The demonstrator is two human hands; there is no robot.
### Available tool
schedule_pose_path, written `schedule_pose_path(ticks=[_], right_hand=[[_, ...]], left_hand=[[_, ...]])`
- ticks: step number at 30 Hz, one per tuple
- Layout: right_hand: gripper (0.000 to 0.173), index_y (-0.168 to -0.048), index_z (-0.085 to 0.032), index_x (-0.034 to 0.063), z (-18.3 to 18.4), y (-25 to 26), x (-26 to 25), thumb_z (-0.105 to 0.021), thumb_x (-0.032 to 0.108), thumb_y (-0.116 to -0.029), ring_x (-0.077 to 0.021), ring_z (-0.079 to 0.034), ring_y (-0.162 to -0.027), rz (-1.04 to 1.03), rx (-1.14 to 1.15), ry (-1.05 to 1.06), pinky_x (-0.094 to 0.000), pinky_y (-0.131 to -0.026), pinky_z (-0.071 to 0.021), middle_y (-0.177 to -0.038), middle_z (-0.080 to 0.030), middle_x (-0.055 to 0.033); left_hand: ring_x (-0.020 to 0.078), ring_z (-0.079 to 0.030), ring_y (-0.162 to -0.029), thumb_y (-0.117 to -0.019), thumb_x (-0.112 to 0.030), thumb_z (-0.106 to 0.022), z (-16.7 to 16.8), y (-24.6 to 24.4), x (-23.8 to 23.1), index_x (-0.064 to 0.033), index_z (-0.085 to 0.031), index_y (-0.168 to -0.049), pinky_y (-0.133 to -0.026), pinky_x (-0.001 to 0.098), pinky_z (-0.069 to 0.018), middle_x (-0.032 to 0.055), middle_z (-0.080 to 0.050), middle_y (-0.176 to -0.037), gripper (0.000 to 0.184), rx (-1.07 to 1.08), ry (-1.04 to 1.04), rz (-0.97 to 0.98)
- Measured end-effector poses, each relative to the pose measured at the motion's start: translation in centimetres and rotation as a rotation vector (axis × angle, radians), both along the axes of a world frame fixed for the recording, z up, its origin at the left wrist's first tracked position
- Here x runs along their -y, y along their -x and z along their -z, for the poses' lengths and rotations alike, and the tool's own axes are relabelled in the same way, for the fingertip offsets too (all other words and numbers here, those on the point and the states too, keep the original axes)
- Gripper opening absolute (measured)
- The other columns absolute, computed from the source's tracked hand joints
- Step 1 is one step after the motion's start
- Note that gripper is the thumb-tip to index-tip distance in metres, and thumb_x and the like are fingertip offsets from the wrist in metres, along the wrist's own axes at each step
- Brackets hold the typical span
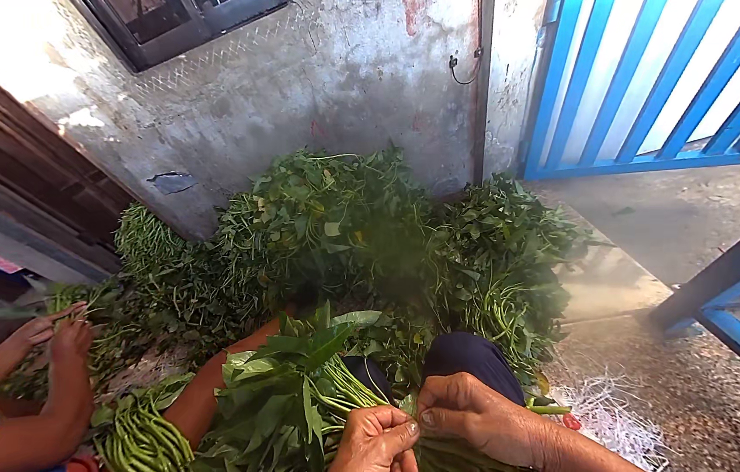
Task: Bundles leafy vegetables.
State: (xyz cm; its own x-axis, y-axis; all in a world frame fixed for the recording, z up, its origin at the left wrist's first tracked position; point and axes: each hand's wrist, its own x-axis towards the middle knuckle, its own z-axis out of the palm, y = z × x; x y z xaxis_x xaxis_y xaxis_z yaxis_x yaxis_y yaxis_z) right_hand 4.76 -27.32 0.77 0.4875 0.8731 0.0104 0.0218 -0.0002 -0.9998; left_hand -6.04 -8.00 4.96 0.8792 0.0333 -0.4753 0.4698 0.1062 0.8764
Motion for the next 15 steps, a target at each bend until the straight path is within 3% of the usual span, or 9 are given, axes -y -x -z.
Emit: schedule_pose_path(ticks=[5, 8, 10, 12, 15], right_hand=[[0.016, -0.102, -0.065, 0.0029, 0.0, 0.6, -0.6, -0.054, 0.015, -0.1045, -0.0095, -0.064, -0.074, 0.032, 0.047, 0.023, -0.0268, -0.070, -0.0555, -0.086, -0.066, -0.0038], [0.016, -0.103, -0.063, 0.0034, 0.0, 0.7, -0.8, -0.052, 0.015, -0.1056, -0.0107, -0.066, -0.073, 0.021, 0.041, 0.036, -0.0285, -0.070, -0.0572, -0.087, -0.067, -0.0046], [0.017, -0.103, -0.062, 0.0041, 0.0, 0.5, -0.9, -0.050, 0.015, -0.1063, -0.0107, -0.066, -0.072, 0.015, 0.031, 0.054, -0.0290, -0.069, -0.0575, -0.088, -0.068, -0.0042], [0.017, -0.104, -0.061, 0.0047, -0.1, 0.3, -1.0, -0.049, 0.016, -0.1071, -0.0101, -0.066, -0.071, 0.010, 0.027, 0.077, -0.0282, -0.068, -0.0571, -0.088, -0.069, -0.0032], [0.017, -0.104, -0.062, 0.0048, -0.1, 0.1, -1.3, -0.050, 0.017, -0.1069, -0.0093, -0.065, -0.068, 0.015, 0.021, 0.101, -0.0272, -0.066, -0.0566, -0.086, -0.069, -0.0025]], left_hand=[[0.0076, -0.056, -0.043, -0.0899, 0.005, -0.070, 0.4, 0.1, 0.6, -0.0003, -0.071, -0.087, -0.039, 0.0216, -0.0449, 0.0052, -0.064, -0.057, 0.006, 0.067, -0.043, -0.016], [0.0081, -0.055, -0.042, -0.0852, 0.007, -0.068, 0.6, 0.3, 1.3, -0.0021, -0.068, -0.082, -0.040, 0.0232, -0.0463, 0.0029, -0.061, -0.055, 0.010, 0.167, -0.167, -0.019], [0.0062, -0.052, -0.044, -0.0839, 0.004, -0.065, 1.1, 0.7, 1.6, -0.0028, -0.067, -0.084, -0.043, 0.0233, -0.0456, -0.0016, -0.056, -0.054, 0.007, 0.340, -0.379, 0.047], [0.0068, -0.047, -0.046, -0.0839, -0.001, -0.064, 2.2, 0.9, 1.7, -0.0013, -0.068, -0.081, -0.045, 0.0243, -0.0405, -0.0009, -0.051, -0.054, 0.005, 0.589, -0.706, 0.086], [0.0133, -0.060, -0.052, -0.0869, -0.008, -0.062, 3.8, 0.9, 1.7, -0.0058, -0.066, -0.074, -0.048, 0.0294, -0.0503, 0.0035, -0.060, -0.058, 0.014, 0.915, -1.228, 0.093]])
